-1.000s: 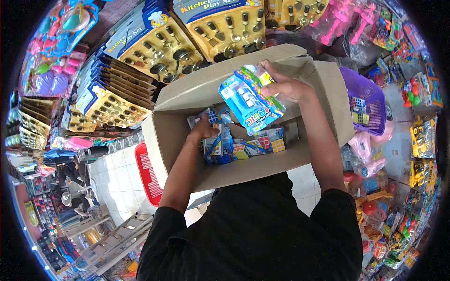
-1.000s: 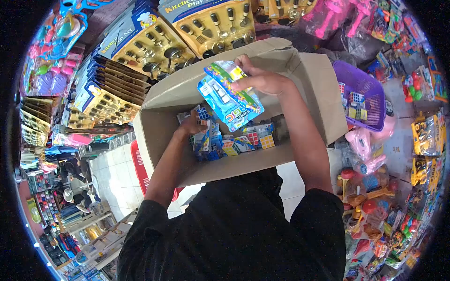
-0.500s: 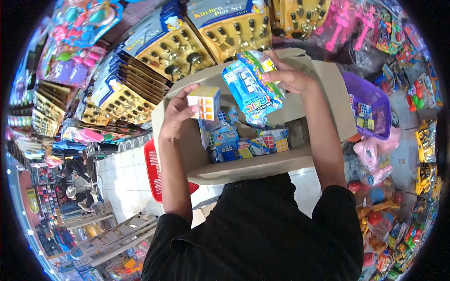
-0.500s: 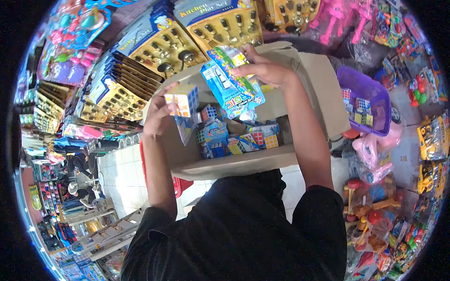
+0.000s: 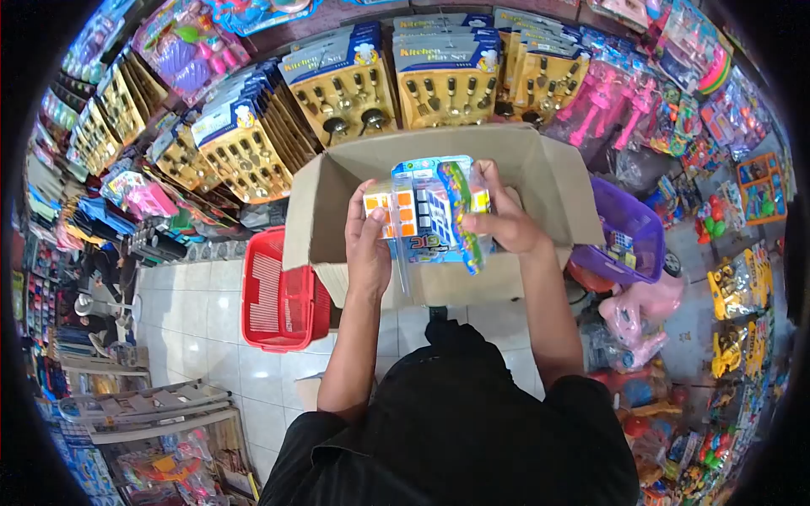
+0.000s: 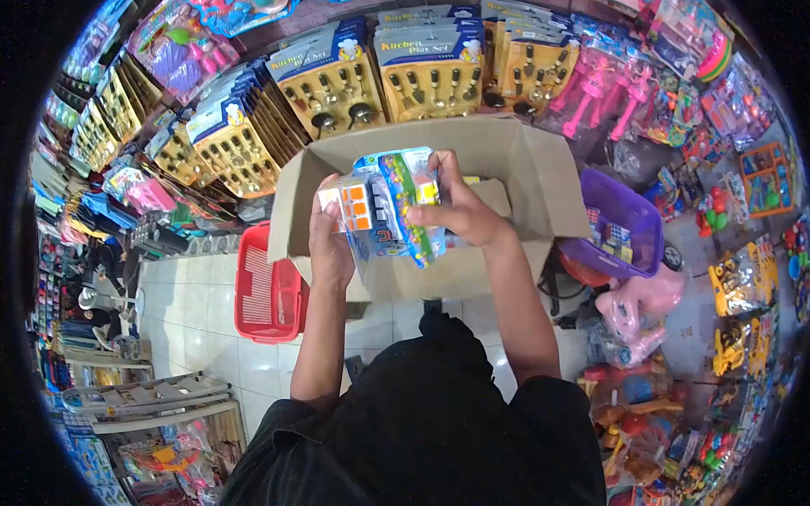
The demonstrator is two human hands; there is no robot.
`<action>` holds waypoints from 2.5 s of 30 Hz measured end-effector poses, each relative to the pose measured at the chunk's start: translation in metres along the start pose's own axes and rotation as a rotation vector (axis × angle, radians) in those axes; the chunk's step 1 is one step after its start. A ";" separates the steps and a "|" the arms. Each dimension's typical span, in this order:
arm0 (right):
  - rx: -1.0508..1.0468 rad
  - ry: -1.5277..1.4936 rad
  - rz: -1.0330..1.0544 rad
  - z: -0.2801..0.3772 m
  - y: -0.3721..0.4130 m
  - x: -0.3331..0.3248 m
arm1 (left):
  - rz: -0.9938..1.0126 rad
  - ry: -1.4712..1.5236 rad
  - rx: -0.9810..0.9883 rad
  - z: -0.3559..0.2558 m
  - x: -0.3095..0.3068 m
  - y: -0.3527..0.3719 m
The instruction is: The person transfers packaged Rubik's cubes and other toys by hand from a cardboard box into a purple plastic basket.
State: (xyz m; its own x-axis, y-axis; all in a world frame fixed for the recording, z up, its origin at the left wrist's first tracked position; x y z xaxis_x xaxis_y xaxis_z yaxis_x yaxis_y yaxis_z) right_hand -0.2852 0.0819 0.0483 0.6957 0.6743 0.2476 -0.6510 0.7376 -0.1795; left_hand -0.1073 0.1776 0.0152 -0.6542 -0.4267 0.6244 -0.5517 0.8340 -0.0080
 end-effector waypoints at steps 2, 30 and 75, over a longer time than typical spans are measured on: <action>0.011 -0.018 -0.103 -0.009 0.030 0.010 | 0.086 0.061 -0.077 0.009 0.006 0.025; 0.252 -0.248 -0.957 -0.032 0.411 -0.244 | 0.384 -0.341 -0.929 0.323 0.169 0.236; 0.140 -0.734 -1.551 -0.185 0.199 -0.649 | -0.129 -0.841 -0.293 0.589 0.251 -0.018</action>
State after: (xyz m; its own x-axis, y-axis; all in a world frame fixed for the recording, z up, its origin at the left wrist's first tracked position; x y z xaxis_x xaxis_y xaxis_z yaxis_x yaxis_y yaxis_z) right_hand -0.8100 -0.2024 -0.3243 0.4043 -0.7946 0.4529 0.3946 0.5983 0.6973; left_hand -0.5660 -0.1509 -0.2876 -0.8223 -0.5424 -0.1723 -0.5684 0.7683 0.2944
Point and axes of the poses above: each hand's wrist, its own y-axis away from the middle knuckle, its own x-axis out of the palm, z = x × y, the point moved 3 cm from there along -y, towards the middle knuckle, and after that the axes turned 12 degrees about -z, right-handed, at the moved point
